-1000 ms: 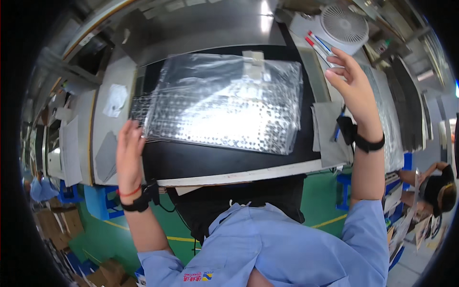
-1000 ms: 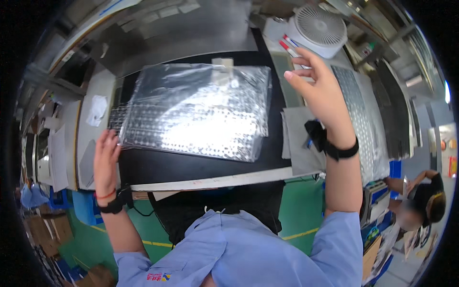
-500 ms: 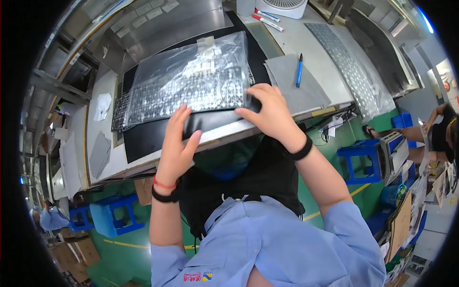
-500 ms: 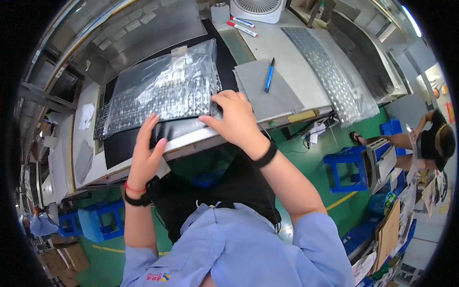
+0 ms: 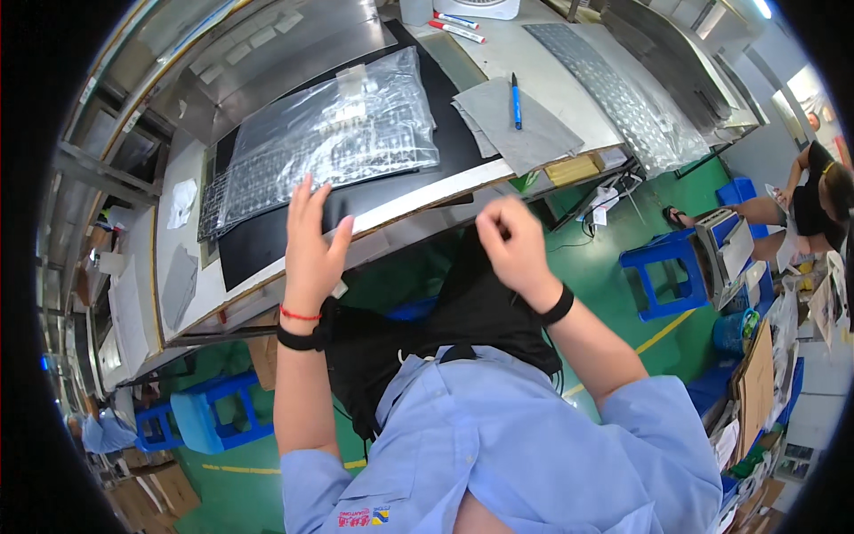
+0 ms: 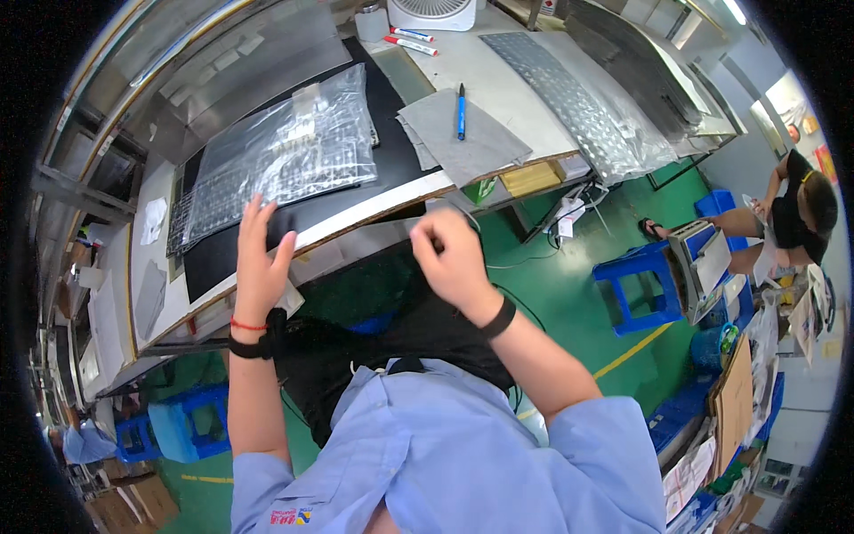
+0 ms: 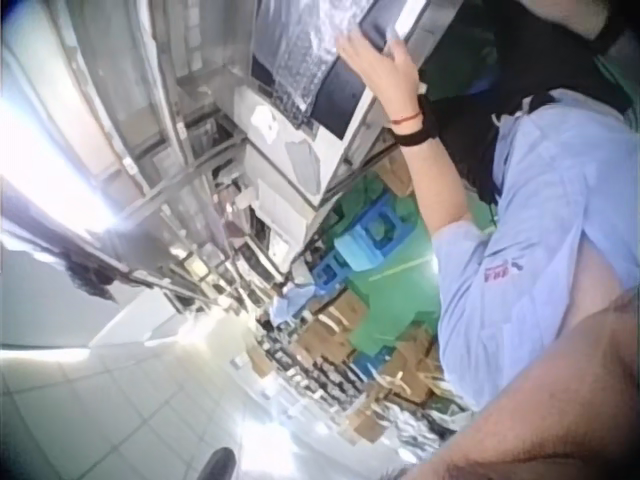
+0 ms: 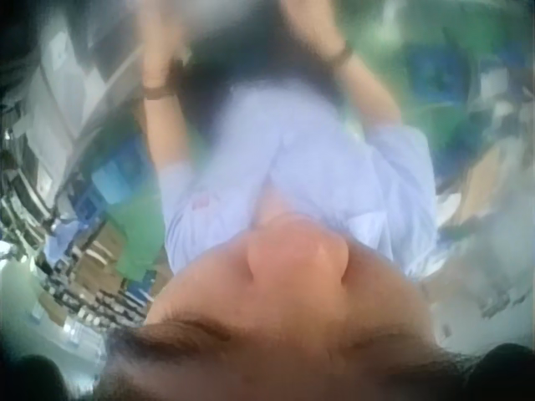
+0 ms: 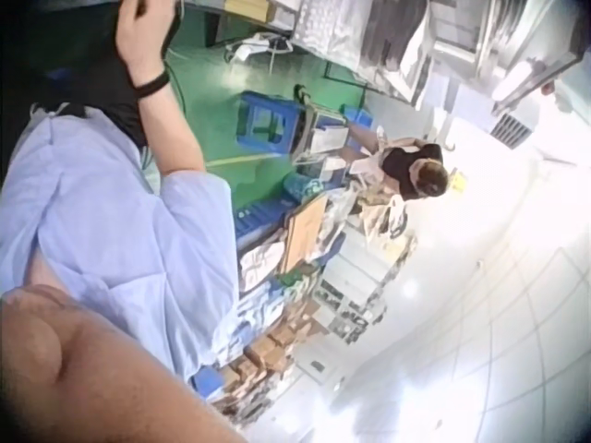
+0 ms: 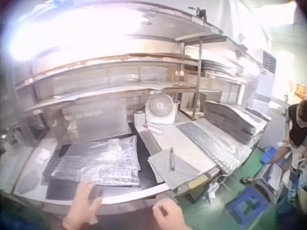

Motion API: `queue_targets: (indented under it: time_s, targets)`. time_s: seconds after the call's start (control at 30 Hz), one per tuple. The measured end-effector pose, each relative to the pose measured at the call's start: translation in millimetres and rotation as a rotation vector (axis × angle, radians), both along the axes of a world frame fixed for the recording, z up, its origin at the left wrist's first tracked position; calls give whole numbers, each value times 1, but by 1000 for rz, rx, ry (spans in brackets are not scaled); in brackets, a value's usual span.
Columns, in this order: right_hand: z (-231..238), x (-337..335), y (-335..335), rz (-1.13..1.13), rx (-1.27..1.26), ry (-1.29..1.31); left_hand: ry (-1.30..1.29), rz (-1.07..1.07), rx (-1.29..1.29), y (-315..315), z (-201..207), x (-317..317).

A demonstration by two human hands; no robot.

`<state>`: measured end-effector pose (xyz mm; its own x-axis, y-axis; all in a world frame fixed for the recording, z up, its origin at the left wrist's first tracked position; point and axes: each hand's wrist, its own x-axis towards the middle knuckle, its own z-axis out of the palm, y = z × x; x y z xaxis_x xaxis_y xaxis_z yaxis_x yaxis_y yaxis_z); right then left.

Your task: Marking electronic components with notes and then placing them into protective plastic sleeves.

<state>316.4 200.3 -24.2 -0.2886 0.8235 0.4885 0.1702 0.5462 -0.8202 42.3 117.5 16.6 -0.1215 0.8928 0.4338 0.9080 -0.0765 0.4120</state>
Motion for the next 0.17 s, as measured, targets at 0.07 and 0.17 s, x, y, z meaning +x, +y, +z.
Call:
queue_targets:
  time_s: [0.07,0.17]
  targets:
    - [-27,15,-14,62,-107,-37,-139,5,157,-7,-12,4]
    - [-59,28,-15,0,-327,-47,-597,-76,156,-35,-34,11]
